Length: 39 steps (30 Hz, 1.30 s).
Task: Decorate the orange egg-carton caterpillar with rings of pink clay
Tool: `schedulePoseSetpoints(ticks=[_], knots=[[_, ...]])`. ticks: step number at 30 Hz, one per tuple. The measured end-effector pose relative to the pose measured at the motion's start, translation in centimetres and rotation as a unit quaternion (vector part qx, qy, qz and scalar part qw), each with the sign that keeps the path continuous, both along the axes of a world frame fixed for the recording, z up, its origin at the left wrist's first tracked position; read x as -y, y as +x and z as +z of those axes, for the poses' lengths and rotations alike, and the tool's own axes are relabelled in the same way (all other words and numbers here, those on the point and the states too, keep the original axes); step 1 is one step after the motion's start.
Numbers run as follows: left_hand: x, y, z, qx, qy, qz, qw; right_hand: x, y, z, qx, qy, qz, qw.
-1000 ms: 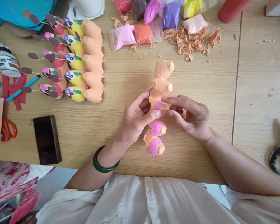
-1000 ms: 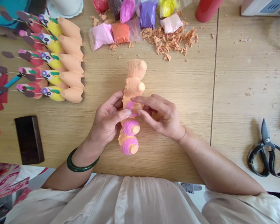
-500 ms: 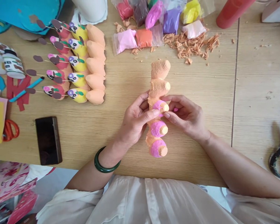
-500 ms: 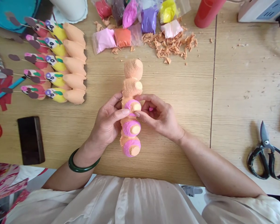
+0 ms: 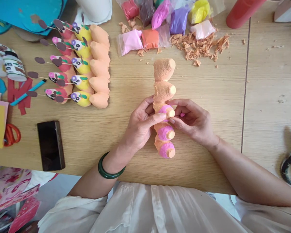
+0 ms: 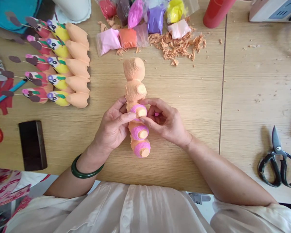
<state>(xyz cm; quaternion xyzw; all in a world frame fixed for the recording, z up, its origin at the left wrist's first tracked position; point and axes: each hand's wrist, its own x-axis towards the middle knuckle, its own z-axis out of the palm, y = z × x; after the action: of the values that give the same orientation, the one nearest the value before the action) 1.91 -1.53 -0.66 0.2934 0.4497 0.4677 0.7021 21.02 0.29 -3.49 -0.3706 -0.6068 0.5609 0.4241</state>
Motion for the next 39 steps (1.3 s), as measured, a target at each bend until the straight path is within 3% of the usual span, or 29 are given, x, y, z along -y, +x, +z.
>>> schedulePoseSetpoints(ticks=[8, 18, 28, 39], knots=[[-0.1, 0.2, 0.6, 0.021, -0.033, 0.002, 0.999, 0.2, -0.1, 0.0, -0.017, -0.002, 0.015, 1.000], [0.0, 0.0, 0.0, 0.020, -0.023, -0.013, 0.999, 0.6, -0.4, -0.1, -0.014, 0.045, 0.029, 0.998], [0.1, 0.4, -0.1, -0.021, -0.039, 0.009, 0.999, 0.6, -0.5, -0.2, -0.005, 0.034, 0.041, 0.999], [0.1, 0.0, -0.4, 0.022, -0.044, -0.004, 0.999, 0.6, -0.6, -0.1, 0.002, 0.038, 0.042, 0.998]])
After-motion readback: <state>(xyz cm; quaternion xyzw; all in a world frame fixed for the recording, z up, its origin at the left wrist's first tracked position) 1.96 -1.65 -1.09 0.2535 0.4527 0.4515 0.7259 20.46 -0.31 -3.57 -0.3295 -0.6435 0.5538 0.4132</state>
